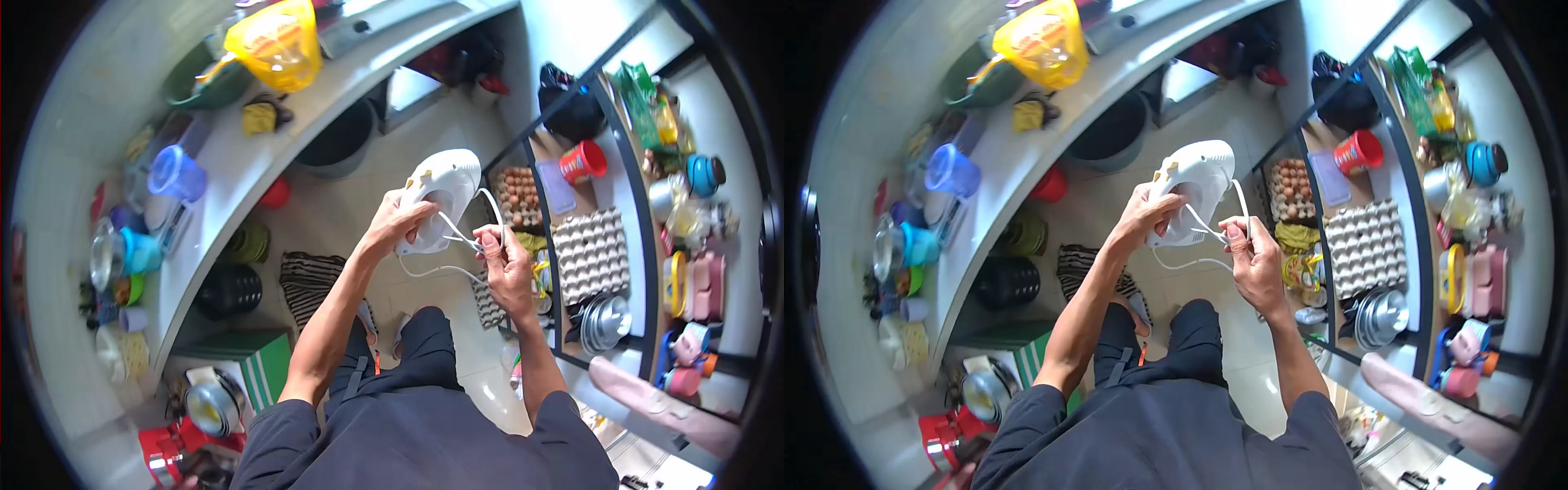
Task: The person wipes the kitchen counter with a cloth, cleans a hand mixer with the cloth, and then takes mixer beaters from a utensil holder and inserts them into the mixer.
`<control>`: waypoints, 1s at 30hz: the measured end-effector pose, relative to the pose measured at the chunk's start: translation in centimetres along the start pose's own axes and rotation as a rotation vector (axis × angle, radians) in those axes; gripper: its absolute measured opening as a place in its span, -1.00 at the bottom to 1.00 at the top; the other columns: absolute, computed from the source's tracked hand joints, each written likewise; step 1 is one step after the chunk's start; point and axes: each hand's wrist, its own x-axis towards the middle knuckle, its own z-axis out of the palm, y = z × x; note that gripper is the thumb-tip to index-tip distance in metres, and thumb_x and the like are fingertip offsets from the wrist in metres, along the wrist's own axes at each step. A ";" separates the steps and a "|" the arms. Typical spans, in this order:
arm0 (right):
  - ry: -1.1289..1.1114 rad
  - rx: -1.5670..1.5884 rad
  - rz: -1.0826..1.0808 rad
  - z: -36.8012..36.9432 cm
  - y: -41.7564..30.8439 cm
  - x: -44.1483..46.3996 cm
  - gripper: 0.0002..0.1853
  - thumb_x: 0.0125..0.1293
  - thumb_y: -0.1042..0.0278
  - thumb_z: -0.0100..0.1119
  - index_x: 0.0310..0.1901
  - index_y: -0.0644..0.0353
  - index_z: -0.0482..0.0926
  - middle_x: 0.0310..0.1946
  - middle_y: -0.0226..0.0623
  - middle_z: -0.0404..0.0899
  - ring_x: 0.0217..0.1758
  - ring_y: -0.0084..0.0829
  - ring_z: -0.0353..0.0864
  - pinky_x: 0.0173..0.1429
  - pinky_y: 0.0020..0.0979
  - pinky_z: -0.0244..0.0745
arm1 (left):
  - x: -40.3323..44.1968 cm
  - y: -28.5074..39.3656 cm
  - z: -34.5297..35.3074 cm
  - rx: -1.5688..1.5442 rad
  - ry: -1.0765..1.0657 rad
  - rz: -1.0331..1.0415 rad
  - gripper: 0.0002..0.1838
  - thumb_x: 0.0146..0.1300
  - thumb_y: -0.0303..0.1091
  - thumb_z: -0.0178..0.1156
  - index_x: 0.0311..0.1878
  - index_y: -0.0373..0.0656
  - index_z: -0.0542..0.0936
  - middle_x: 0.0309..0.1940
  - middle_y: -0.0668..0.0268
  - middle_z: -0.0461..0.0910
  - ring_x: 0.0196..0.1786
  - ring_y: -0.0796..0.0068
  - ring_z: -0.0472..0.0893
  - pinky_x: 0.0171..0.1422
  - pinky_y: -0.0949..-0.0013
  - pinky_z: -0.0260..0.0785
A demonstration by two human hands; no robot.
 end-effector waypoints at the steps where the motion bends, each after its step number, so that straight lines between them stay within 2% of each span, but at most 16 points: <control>1: -0.033 -0.007 -0.018 -0.2 -2.2 0.6 -0.78 0.59 0.30 0.07 -0.06 0.30 0.59 -0.29 -0.35 0.59 -0.34 -0.58 0.57 -0.22 -0.48 0.54 | -1.2 2.0 -0.3 -0.038 0.010 0.011 -0.74 0.28 -0.23 0.43 -0.37 -0.18 0.61 -0.68 0.51 0.40 -0.70 0.76 0.34 -0.62 0.55 0.16; 5: -0.144 0.025 -0.067 -0.3 -8.3 1.9 -0.77 0.54 0.40 0.13 0.11 0.32 0.55 -0.31 -0.27 0.62 -0.36 -0.56 0.59 -0.22 -0.48 0.55 | -6.6 9.0 -1.0 -0.087 0.114 0.059 -0.72 0.27 -0.17 0.47 -0.34 -0.18 0.66 -0.68 0.52 0.44 -0.68 0.77 0.38 -0.62 0.57 0.19; 7: -0.212 -0.007 -0.075 0.1 -11.0 2.1 -0.65 0.49 0.45 0.18 0.24 0.33 0.49 -0.34 -0.27 0.62 -0.36 -0.53 0.60 -0.21 -0.45 0.54 | -9.4 12.2 -0.6 -0.028 0.180 0.095 -0.71 0.28 -0.16 0.47 -0.33 -0.19 0.66 -0.67 0.53 0.47 -0.68 0.76 0.39 -0.61 0.55 0.22; 10: -0.316 -0.038 -0.113 2.0 -14.3 1.7 -0.56 0.46 0.50 0.20 0.33 0.34 0.46 -0.34 -0.25 0.63 -0.35 -0.49 0.60 -0.21 -0.42 0.54 | -12.3 13.3 -1.2 0.029 0.216 0.140 -0.69 0.33 -0.13 0.44 -0.27 -0.22 0.69 -0.63 0.48 0.56 -0.61 0.72 0.52 -0.52 0.53 0.40; 11: -0.341 -0.005 -0.127 3.0 -15.3 1.3 -0.58 0.46 0.49 0.17 0.31 0.37 0.46 -0.30 -0.14 0.65 -0.32 -0.38 0.63 -0.17 -0.35 0.56 | -13.5 14.0 -1.3 -0.001 0.249 0.156 -0.69 0.34 -0.12 0.42 -0.26 -0.22 0.69 -0.61 0.46 0.59 -0.58 0.71 0.56 -0.47 0.53 0.45; 13: -0.332 -0.069 -0.353 4.7 -15.9 0.6 -0.59 0.47 0.48 0.14 0.29 0.40 0.45 -0.19 0.01 0.64 -0.24 -0.18 0.67 -0.09 -0.25 0.57 | -15.5 14.9 -0.8 -0.065 0.301 0.184 -0.68 0.36 -0.11 0.40 -0.23 -0.23 0.70 -0.57 0.42 0.64 -0.52 0.67 0.64 -0.37 0.51 0.55; 14: -0.319 -0.085 -0.443 5.6 -15.9 0.2 -0.64 0.49 0.47 0.09 0.24 0.42 0.47 -0.14 0.11 0.61 -0.16 0.01 0.65 -0.03 -0.16 0.55 | -16.3 14.7 -1.4 -0.073 0.319 0.174 -0.65 0.37 -0.07 0.39 -0.19 -0.24 0.71 -0.50 0.34 0.71 -0.43 0.61 0.72 -0.28 0.51 0.62; 15: -0.345 -0.111 -0.498 6.4 -16.0 0.0 -0.70 0.50 0.48 0.07 0.18 0.42 0.49 -0.15 0.11 0.57 -0.16 0.08 0.63 -0.04 -0.09 0.53 | -17.0 14.2 -2.1 -0.048 0.354 0.188 -0.63 0.36 -0.06 0.39 -0.17 -0.25 0.71 -0.45 0.31 0.73 -0.42 0.60 0.72 -0.28 0.50 0.62; 18: -0.435 -0.170 -0.613 8.7 -16.6 -1.2 -0.70 0.48 0.51 0.03 0.18 0.37 0.46 -0.14 0.08 0.48 -0.16 0.15 0.59 -0.11 0.01 0.54 | -19.8 12.7 -3.2 -0.060 0.424 0.223 -0.53 0.35 0.00 0.39 -0.07 -0.31 0.69 -0.27 0.16 0.79 -0.34 0.54 0.75 -0.24 0.44 0.65; 21: -0.631 -0.393 -0.611 10.3 -18.5 -2.5 -0.46 0.32 0.59 0.06 0.36 0.30 0.36 -0.06 -0.02 0.47 -0.13 0.04 0.63 -0.15 -0.07 0.60 | -22.2 13.2 -3.8 -0.149 0.509 0.197 -0.57 0.38 -0.05 0.36 -0.02 -0.30 0.67 -0.20 0.17 0.78 -0.26 0.52 0.75 -0.17 0.42 0.65; 22: -0.687 -0.442 -0.609 11.0 -18.8 -2.9 -0.40 0.31 0.59 0.05 0.41 0.32 0.31 -0.05 -0.03 0.46 -0.09 -0.02 0.63 -0.13 -0.11 0.61 | -22.9 13.9 -3.6 -0.194 0.562 0.149 -0.60 0.37 -0.07 0.39 -0.05 -0.29 0.67 -0.26 0.20 0.78 -0.25 0.51 0.75 -0.15 0.40 0.64; 23: -0.737 -0.430 -0.680 11.9 -18.1 -2.9 -0.41 0.35 0.54 0.05 0.42 0.39 0.28 0.00 0.01 0.43 -0.06 -0.02 0.62 -0.11 -0.13 0.62 | -23.4 13.8 -4.0 -0.179 0.597 0.148 -0.62 0.36 -0.10 0.40 -0.06 -0.28 0.68 -0.27 0.21 0.77 -0.26 0.51 0.74 -0.15 0.41 0.63; 25: -0.753 -0.464 -0.803 13.8 -18.2 -3.0 -0.34 0.37 0.45 0.13 0.48 0.35 0.22 0.01 -0.02 0.41 -0.03 -0.02 0.63 -0.07 -0.12 0.63 | -23.9 13.2 -5.4 -0.150 0.667 0.153 -0.67 0.35 -0.15 0.41 -0.09 -0.26 0.68 -0.29 0.21 0.77 -0.27 0.50 0.74 -0.15 0.42 0.62; 26: -0.843 -0.536 -0.813 14.3 -18.3 -2.7 -0.33 0.40 0.36 0.17 0.47 0.40 0.20 0.10 0.02 0.39 0.06 0.01 0.61 0.02 -0.13 0.63 | -24.0 12.4 -6.2 -0.254 0.696 0.180 -0.76 0.34 -0.22 0.42 -0.16 -0.21 0.69 -0.36 0.28 0.74 -0.34 0.55 0.71 -0.20 0.45 0.59; 29: -0.936 -0.372 -0.871 16.9 -18.0 -1.3 -0.35 0.43 0.27 0.19 0.44 0.39 0.25 0.20 0.08 0.35 0.13 0.07 0.59 0.12 -0.14 0.62 | -24.3 12.1 -9.1 -0.203 0.722 0.209 -0.81 0.35 -0.26 0.41 -0.25 -0.18 0.67 -0.44 0.35 0.70 -0.40 0.60 0.68 -0.27 0.48 0.56; 30: -1.019 -0.367 -0.784 17.4 -19.0 -0.6 -0.41 0.44 0.19 0.21 0.37 0.35 0.37 0.23 0.07 0.41 0.17 0.04 0.60 0.20 -0.17 0.59 | -24.6 13.1 -9.6 -0.133 0.744 0.154 -0.83 0.36 -0.31 0.38 -0.31 -0.15 0.65 -0.52 0.42 0.64 -0.43 0.65 0.65 -0.32 0.50 0.52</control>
